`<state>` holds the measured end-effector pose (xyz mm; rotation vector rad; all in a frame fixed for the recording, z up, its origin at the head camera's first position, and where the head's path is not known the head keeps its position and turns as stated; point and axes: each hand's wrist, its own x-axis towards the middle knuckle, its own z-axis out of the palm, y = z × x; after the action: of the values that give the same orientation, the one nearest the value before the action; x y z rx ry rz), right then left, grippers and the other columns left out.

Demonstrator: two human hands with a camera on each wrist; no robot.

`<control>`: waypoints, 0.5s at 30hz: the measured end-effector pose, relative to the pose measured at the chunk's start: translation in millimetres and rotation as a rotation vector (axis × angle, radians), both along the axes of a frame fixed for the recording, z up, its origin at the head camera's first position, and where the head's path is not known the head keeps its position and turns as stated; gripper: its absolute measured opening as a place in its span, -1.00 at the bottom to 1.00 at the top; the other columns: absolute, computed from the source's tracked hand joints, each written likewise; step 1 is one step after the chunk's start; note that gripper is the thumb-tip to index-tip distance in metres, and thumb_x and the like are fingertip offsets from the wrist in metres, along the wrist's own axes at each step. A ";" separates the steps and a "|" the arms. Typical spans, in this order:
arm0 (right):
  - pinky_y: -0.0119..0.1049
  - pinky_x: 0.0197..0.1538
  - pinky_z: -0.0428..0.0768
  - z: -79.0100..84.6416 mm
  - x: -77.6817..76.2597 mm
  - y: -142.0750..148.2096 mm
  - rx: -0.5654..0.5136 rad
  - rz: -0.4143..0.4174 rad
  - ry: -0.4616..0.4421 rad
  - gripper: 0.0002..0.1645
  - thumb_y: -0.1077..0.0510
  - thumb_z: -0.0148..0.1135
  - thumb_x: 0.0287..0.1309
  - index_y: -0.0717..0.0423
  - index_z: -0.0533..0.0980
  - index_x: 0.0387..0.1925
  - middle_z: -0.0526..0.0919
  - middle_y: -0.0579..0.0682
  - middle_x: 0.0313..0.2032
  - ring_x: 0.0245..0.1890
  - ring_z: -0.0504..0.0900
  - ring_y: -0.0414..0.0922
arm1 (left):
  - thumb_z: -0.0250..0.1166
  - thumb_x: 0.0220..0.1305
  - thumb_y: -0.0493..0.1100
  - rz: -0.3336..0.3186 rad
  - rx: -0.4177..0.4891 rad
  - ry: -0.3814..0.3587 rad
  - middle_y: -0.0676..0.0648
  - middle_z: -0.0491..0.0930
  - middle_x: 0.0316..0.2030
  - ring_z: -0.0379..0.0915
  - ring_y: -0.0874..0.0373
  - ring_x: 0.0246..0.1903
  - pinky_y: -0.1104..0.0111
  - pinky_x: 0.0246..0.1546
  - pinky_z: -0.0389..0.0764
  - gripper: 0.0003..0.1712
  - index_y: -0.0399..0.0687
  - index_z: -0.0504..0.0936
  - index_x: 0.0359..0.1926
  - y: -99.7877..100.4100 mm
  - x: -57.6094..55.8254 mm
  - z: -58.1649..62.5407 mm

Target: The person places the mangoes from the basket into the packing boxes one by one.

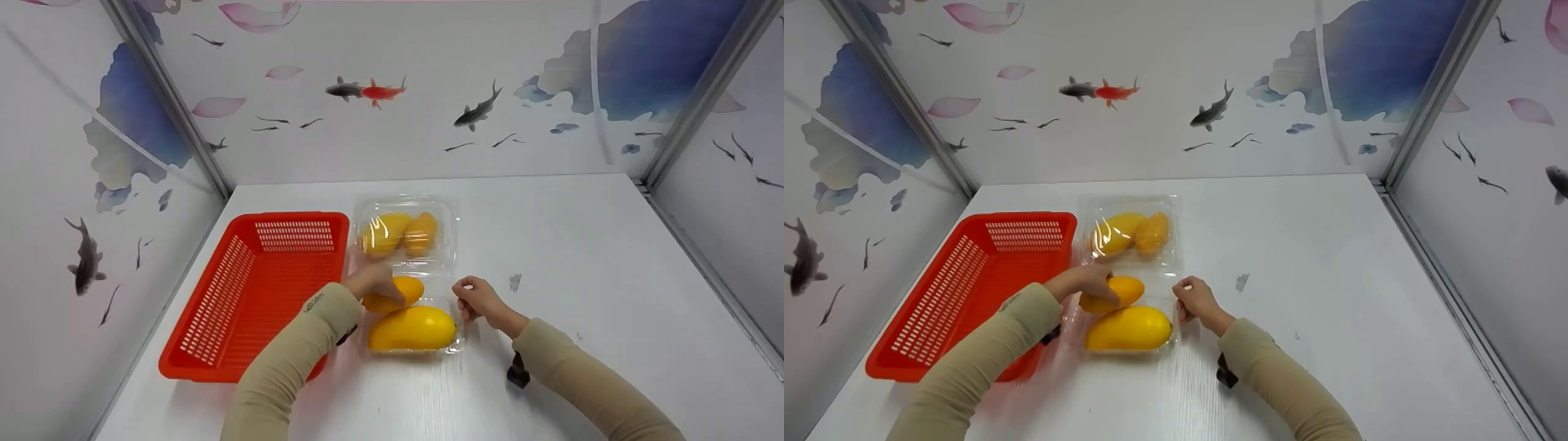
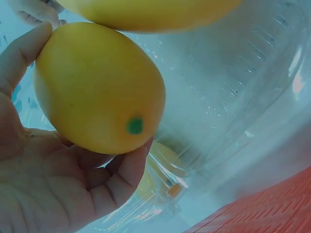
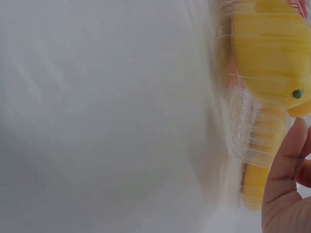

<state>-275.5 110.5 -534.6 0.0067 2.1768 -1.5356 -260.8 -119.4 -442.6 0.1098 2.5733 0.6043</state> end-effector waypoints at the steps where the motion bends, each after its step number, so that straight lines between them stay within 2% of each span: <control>1: -0.42 -0.57 0.53 -0.1 -0.1 0.3 -0.003 -0.002 -0.001 -0.71 0.09 -0.01 0.28 0.22 0.32 -0.11 0.40 -0.03 -0.64 -0.78 0.37 -0.20 | 0.46 -0.17 -0.06 0.009 0.002 -0.008 0.00 0.42 -0.58 0.32 0.11 -0.47 0.36 -0.35 0.39 -0.68 -0.19 0.59 -0.48 0.3 0.3 -0.6; 6: -0.41 -0.58 0.53 0.0 0.3 1.6 -0.002 0.005 0.002 -0.73 0.09 -0.02 0.27 0.22 0.32 -0.12 0.40 -0.03 -0.65 -0.78 0.37 -0.20 | 0.49 -0.21 -0.08 0.012 -0.036 -0.010 -0.01 0.37 -0.59 0.29 0.11 -0.50 0.38 -0.44 0.34 -0.66 -0.18 0.55 -0.47 2.1 1.5 -5.8; 11: -0.42 -0.58 0.53 -0.5 -0.2 3.9 0.004 0.011 0.007 -0.72 0.09 -0.02 0.28 0.22 0.32 -0.11 0.40 -0.04 -0.65 -0.78 0.38 -0.21 | 0.54 -0.26 -0.11 0.051 -0.019 -0.006 -0.04 0.37 -0.50 0.30 0.06 -0.42 0.34 -0.34 0.35 -0.53 -0.21 0.49 -0.36 6.2 2.4 -9.8; 15: -0.43 -0.56 0.53 0.2 0.0 6.2 0.013 0.011 0.003 -0.71 0.09 -0.01 0.29 0.22 0.32 -0.10 0.41 -0.04 -0.64 -0.76 0.38 -0.20 | 0.54 -0.26 -0.11 0.049 -0.008 0.025 -0.06 0.35 -0.47 0.28 0.05 -0.39 0.32 -0.30 0.33 -0.46 -0.21 0.43 -0.30 9.3 3.2 -12.8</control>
<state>-275.5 116.7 -534.4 -0.0029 2.1860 -1.5162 -257.6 -110.1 -455.4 0.0527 2.6084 0.6147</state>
